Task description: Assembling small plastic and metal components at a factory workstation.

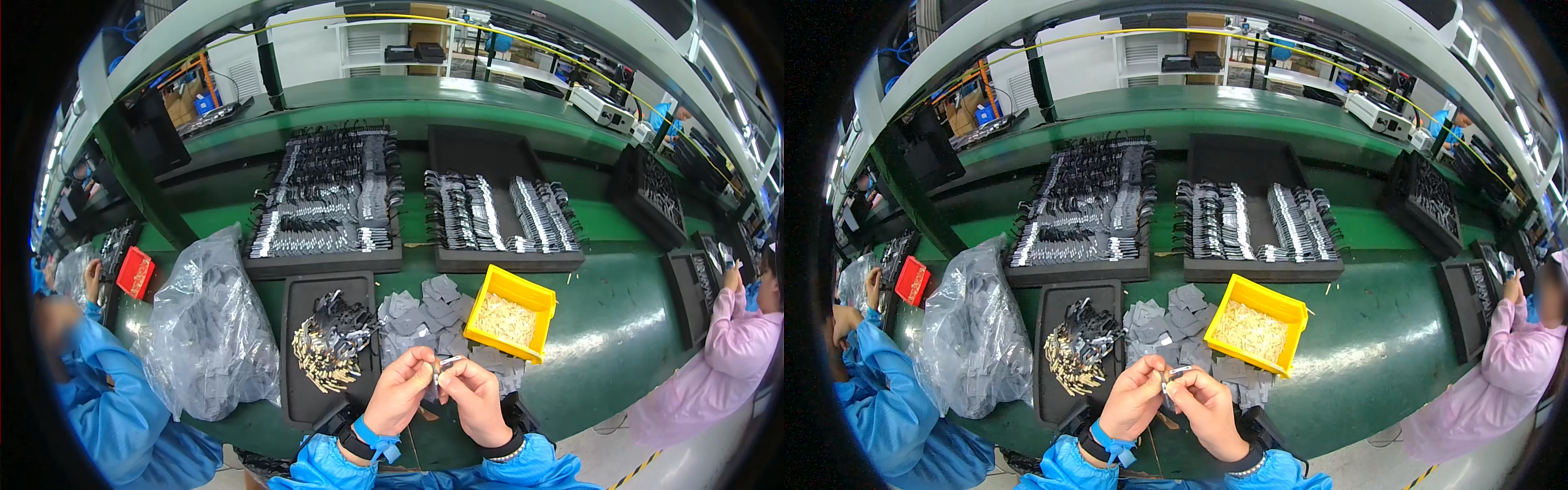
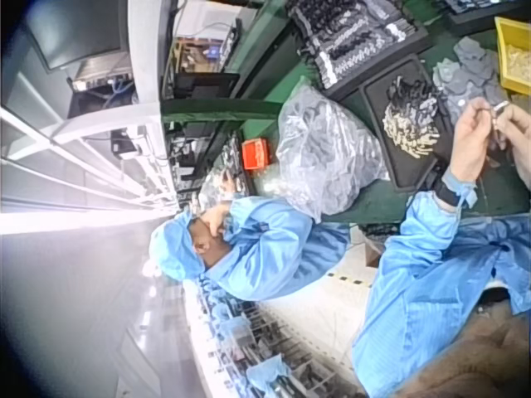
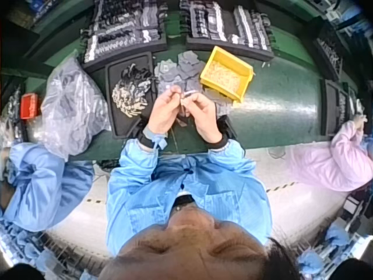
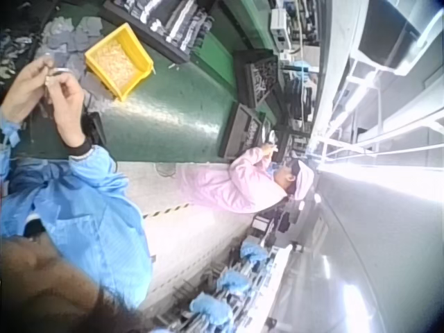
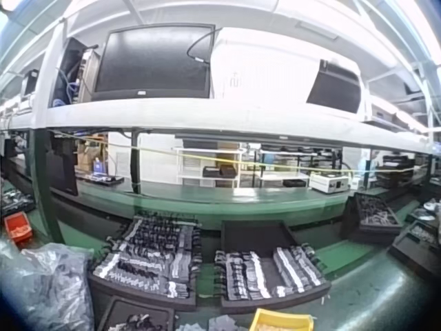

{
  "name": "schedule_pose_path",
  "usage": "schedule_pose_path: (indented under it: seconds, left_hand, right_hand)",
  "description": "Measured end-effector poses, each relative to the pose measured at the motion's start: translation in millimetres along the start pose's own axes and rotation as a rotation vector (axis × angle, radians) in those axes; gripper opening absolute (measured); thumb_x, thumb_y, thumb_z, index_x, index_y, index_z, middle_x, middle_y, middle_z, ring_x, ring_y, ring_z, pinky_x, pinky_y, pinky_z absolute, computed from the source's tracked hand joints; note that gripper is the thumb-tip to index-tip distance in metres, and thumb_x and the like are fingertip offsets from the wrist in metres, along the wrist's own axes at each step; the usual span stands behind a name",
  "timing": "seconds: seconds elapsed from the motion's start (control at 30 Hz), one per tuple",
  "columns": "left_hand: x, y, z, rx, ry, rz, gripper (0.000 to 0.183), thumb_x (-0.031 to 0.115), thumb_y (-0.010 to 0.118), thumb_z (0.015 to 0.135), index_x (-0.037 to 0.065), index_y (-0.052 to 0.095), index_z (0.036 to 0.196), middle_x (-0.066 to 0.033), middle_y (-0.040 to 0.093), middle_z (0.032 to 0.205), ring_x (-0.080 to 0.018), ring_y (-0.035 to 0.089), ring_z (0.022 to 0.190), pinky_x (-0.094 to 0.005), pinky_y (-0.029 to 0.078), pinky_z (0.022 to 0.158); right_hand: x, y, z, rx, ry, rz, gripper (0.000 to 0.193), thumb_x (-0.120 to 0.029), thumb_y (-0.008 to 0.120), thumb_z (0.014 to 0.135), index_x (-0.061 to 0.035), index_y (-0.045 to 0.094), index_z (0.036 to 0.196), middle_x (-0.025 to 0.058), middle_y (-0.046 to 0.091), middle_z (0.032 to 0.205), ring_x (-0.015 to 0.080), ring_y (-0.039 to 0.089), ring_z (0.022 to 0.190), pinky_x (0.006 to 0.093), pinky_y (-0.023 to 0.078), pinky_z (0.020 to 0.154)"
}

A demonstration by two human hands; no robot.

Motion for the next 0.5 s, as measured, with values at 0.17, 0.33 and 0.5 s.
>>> schedule_pose_path:
  seconds: [0.17, 0.33, 0.5]
  left_hand:
    - [-2.2, -2.1, -0.4, 0.018, -0.003, 0.003, 0.009, 0.009, 0.046, 0.092, 0.005, 0.05, 0.1, -0.0028, 0.053, 0.089, -0.0121, 0.052, 0.079, -0.0276, 0.046, 0.068]
    - [-0.3, 0.4, -1.6, 0.013, -0.026, -0.01, 0.012, 0.014, 0.054, 0.089, 0.007, 0.049, 0.098, -0.0035, 0.054, 0.091, -0.0136, 0.052, 0.085, -0.0275, 0.042, 0.077]
    - [-1.4, -0.8, -1.1, 0.044, 0.016, 0.01, 0.008, 0.008, 0.046, 0.092, 0.005, 0.05, 0.099, -0.0027, 0.054, 0.09, -0.0111, 0.051, 0.081, -0.0264, 0.045, 0.069]
  right_hand:
    - [-4.9, 3.4, -0.5, 0.038, 0.007, -0.03, 0.008, -0.005, 0.058, 0.084, -0.0009, 0.055, 0.077, 0.0025, 0.052, 0.076, 0.0092, 0.051, 0.065, 0.0219, 0.041, 0.061]
    - [-2.1, 2.6, -1.8, 0.049, 0.007, -0.02, 0.008, -0.005, 0.057, 0.084, -0.0008, 0.055, 0.078, 0.0021, 0.052, 0.077, 0.0087, 0.051, 0.065, 0.0214, 0.041, 0.06]
    - [-2.1, 5.2, -1.8, 0.052, -0.027, -0.045, 0.007, -0.005, 0.057, 0.085, -0.001, 0.055, 0.079, 0.0018, 0.053, 0.077, 0.0077, 0.051, 0.066, 0.0207, 0.041, 0.06]
Point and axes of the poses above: each hand's wrist, its own z-axis towards the middle knuckle, its own y-axis out of the palm, x = y × z, the point moved 4 cm from there along z, towards the middle knuckle
